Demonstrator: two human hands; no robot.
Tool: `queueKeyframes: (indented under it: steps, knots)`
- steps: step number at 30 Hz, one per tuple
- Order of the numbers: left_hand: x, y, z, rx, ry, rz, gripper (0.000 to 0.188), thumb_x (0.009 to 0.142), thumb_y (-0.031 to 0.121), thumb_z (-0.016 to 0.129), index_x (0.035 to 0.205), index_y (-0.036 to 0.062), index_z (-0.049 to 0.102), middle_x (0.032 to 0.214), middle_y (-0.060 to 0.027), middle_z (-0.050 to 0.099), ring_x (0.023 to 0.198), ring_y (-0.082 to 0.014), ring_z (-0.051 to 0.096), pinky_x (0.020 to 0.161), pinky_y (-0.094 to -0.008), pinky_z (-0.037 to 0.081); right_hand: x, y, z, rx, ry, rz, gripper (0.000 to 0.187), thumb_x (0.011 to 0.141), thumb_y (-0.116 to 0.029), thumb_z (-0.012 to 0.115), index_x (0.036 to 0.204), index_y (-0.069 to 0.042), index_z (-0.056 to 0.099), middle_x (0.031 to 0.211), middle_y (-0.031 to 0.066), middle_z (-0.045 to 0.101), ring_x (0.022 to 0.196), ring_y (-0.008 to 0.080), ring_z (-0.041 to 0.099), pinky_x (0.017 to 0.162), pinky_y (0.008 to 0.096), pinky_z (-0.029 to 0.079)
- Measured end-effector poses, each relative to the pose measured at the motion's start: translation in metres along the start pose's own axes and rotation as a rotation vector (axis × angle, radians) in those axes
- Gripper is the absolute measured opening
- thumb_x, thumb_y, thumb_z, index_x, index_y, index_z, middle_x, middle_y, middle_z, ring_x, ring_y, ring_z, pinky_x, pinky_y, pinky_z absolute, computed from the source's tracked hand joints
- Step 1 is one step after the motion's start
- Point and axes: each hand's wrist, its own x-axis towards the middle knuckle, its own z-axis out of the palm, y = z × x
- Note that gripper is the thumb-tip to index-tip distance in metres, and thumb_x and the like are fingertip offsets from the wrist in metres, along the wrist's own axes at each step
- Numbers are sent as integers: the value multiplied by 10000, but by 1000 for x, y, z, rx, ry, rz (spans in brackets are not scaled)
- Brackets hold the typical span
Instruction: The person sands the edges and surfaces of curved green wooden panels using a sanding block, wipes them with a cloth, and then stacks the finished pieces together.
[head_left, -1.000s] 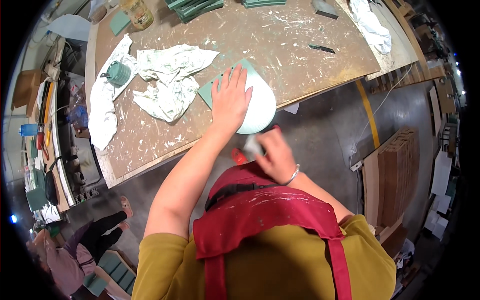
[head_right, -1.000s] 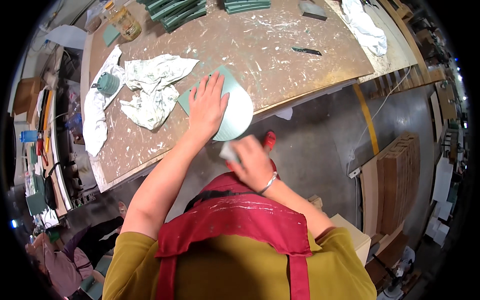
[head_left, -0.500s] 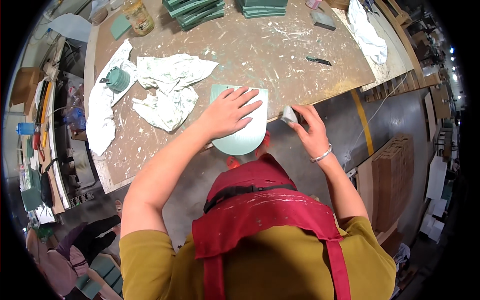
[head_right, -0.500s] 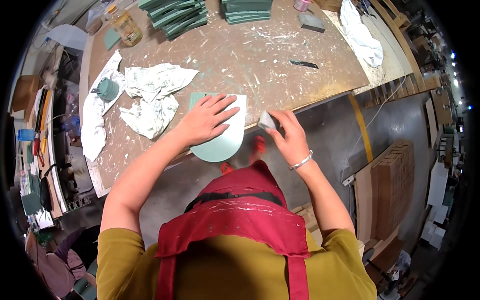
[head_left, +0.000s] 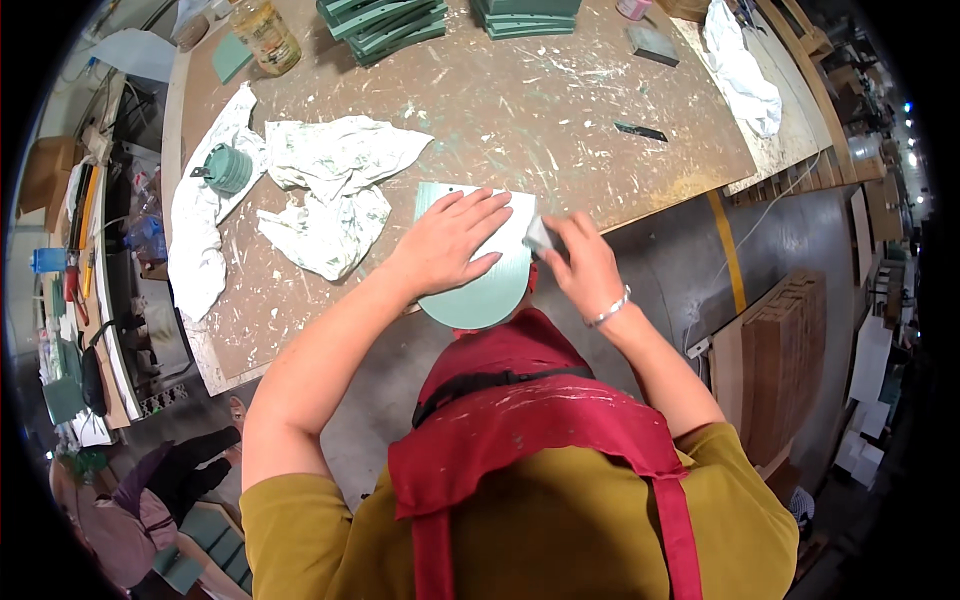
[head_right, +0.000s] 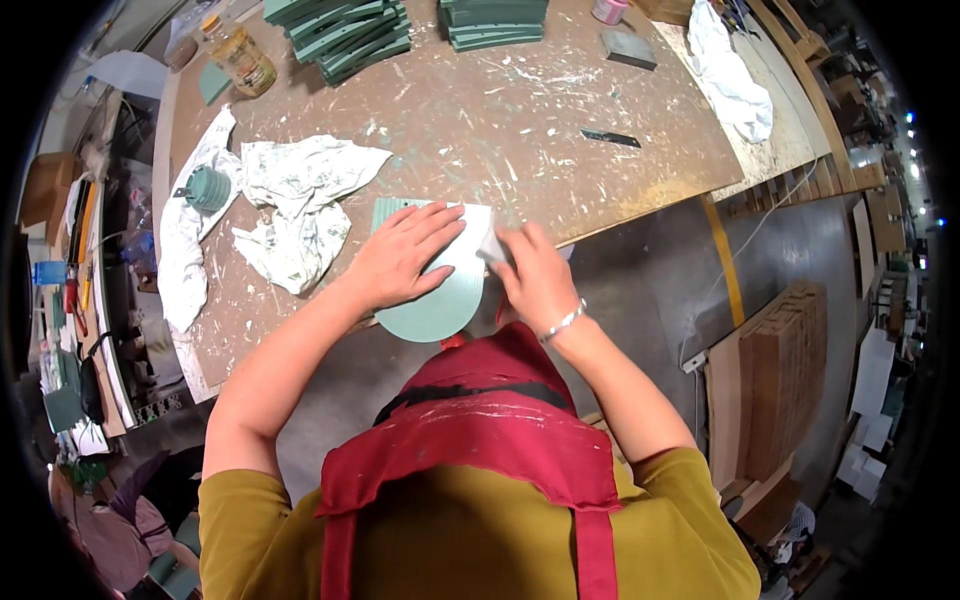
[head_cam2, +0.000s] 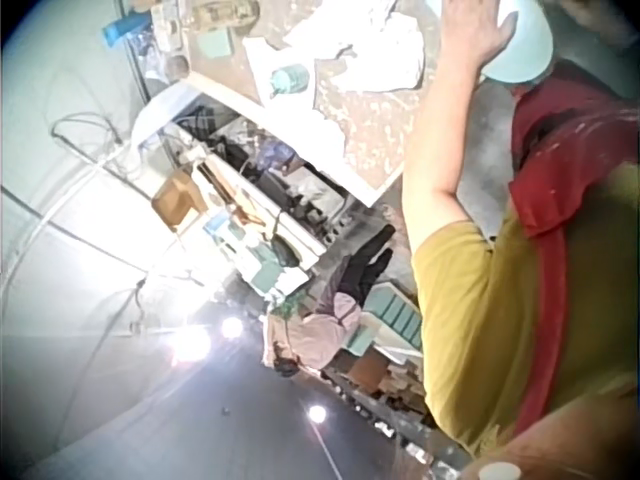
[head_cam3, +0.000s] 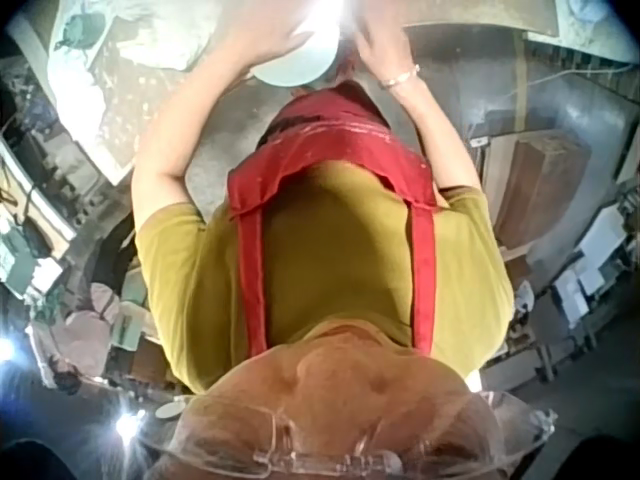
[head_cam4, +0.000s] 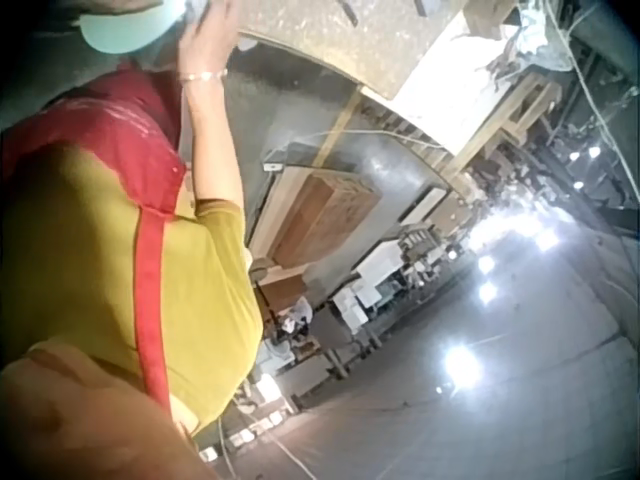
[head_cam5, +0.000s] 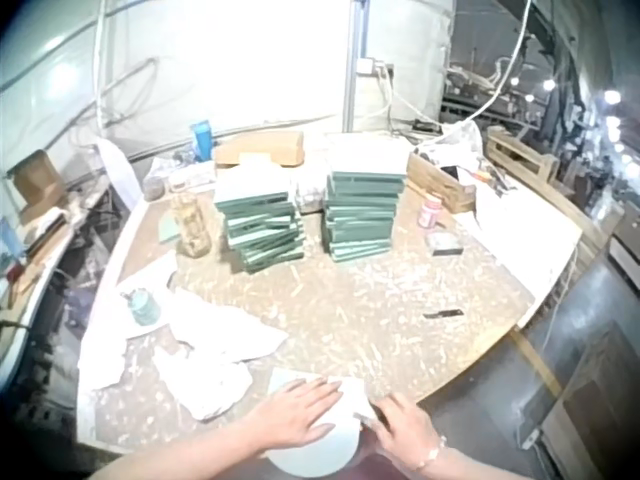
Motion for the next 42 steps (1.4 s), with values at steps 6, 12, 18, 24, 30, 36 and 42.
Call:
queueKeyframes:
  steps: [6,12,18,24,30,36,42]
  knots:
    - [0,-1,-1,-10,31,9,583,876,296,636,1396,76,490,1488,-101,458,1369,-292,432,1120,-467,345,12,-1,-5,105,49,65,372,813,-58,696,1174,-34,610,1063,171,573,949,380,611,806,411,503]
    - [3,1,1,-25,42,20,579,872,292,643,1389,77,498,1480,-101,470,1359,-293,444,1114,-462,349,-15,-10,5,58,52,44,376,811,-52,696,1174,-25,597,1059,175,562,959,389,597,802,419,495]
    - [-2,-2,4,-30,59,9,588,856,292,657,1384,79,508,1476,-109,474,1353,-300,453,1106,-466,359,-84,-43,-3,99,-110,-106,391,801,-42,705,1176,-26,598,1031,168,556,919,364,581,804,400,499]
    - [-1,-5,10,-22,142,41,611,815,307,683,1364,79,542,1442,-175,490,1322,-336,473,1045,-488,397,-34,-38,-35,608,16,237,392,868,-54,694,1244,-32,588,1058,46,624,949,129,600,818,275,508]
    - [-8,2,16,-7,63,-116,428,839,326,638,1206,106,647,1328,-138,558,1263,-308,500,1017,-471,407,98,-91,8,572,-314,-10,356,886,-144,700,1207,-28,598,1081,86,645,946,189,634,800,318,520]
    - [-31,46,20,2,233,-260,432,867,336,645,1234,112,601,1303,-90,547,1251,-243,484,994,-404,413,240,-158,125,398,-367,-377,357,869,-227,702,1142,-19,604,1047,153,654,902,262,631,821,363,504]
    - [-51,67,9,-40,204,-404,498,845,327,675,1262,71,581,1421,-108,477,1314,-263,438,1050,-403,370,308,-195,207,292,-403,-322,324,866,-225,699,1104,-28,598,1080,171,646,950,320,633,838,398,501]
